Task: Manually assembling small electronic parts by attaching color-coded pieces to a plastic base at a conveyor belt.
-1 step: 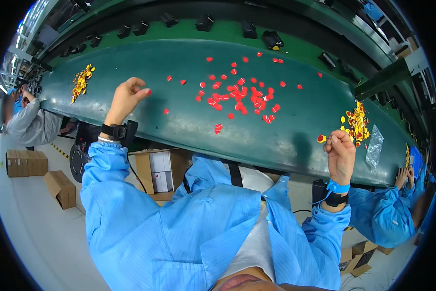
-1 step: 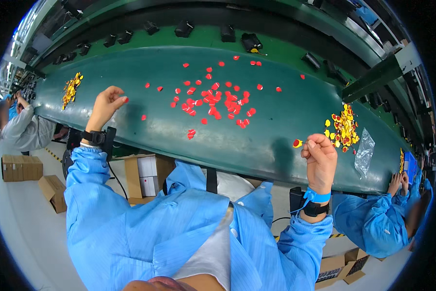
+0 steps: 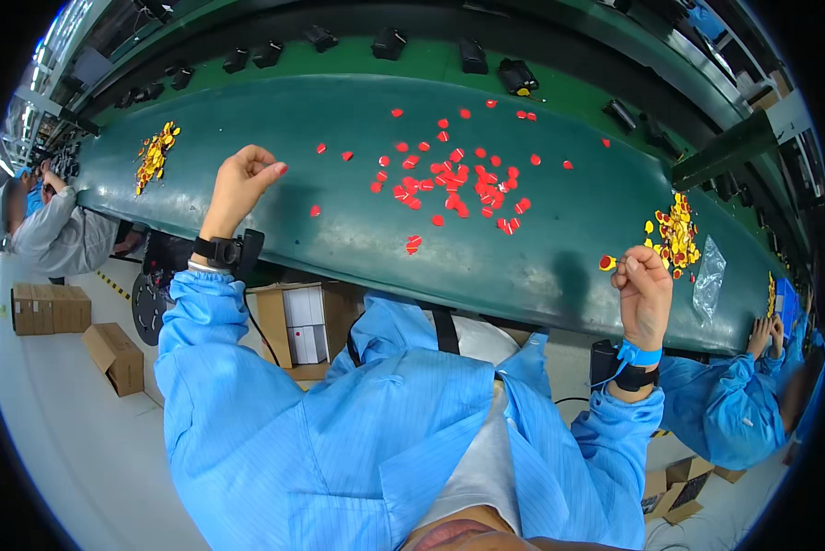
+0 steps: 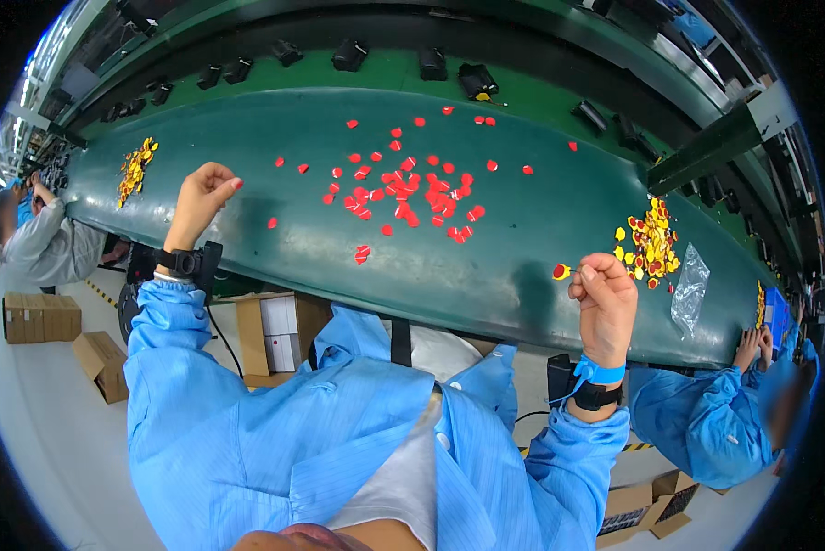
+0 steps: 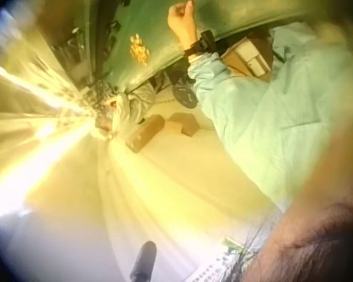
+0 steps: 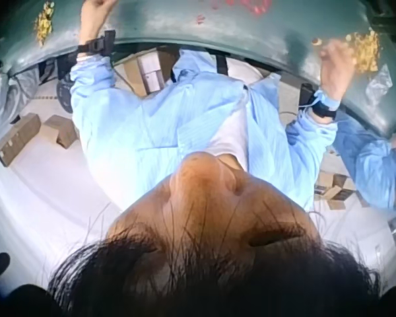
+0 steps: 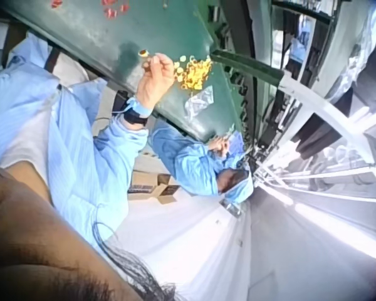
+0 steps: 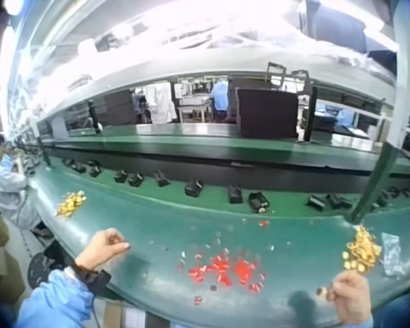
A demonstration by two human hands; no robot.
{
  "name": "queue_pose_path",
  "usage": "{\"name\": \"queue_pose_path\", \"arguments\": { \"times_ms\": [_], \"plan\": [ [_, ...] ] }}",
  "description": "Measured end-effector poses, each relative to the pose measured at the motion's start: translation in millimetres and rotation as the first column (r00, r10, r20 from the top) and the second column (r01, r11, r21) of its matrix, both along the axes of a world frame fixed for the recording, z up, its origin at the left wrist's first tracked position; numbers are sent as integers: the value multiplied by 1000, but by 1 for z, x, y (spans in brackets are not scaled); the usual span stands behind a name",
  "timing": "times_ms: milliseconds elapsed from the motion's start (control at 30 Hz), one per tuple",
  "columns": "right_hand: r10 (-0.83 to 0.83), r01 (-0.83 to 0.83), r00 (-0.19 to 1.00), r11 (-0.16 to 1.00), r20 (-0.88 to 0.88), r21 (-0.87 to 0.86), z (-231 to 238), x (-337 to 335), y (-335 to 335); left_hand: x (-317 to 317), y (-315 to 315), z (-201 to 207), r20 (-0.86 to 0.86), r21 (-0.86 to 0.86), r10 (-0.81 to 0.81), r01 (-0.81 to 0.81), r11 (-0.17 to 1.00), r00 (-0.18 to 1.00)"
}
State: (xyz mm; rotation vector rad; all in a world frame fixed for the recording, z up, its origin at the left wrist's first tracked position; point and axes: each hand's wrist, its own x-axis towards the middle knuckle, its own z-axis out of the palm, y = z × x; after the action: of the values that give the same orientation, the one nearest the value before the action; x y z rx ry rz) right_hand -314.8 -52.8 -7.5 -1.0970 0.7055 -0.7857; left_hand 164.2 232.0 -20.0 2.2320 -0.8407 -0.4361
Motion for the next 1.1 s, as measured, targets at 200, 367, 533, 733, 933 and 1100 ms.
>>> {"name": "queue_pose_path", "arguments": {
  "times_ms": [200, 367, 533, 733, 933, 1100],
  "plan": [
    [26, -26, 1000, 1000, -10, -13, -6, 11, -1, -21, -12, -30, 838, 346, -380, 156, 925, 392],
    [24, -24, 1000, 999, -17, -21, -13, 5, 3, -29, -4, -14, 668, 560, -603, 240, 793, 437],
    [13, -13, 1000, 1000, -5, 3, -18, 3, 5, -41, 19, 4, 589, 484, -567, 311, 818, 576],
    [43, -43, 999, 999, -19, -16, -15, -2, 1, -39, 23, -12, 718, 199, -234, 129, 971, 655],
    [55, -57, 988, 998, 143, 12, -11, 3, 10, -84, -7, 0, -70, -263, -68, 47, 964, 995],
    [186, -247, 882, 965, 432, 89, -3, 47, 29, -200, -83, 25, -507, -504, -483, 209, 838, 714]
  ]
}}
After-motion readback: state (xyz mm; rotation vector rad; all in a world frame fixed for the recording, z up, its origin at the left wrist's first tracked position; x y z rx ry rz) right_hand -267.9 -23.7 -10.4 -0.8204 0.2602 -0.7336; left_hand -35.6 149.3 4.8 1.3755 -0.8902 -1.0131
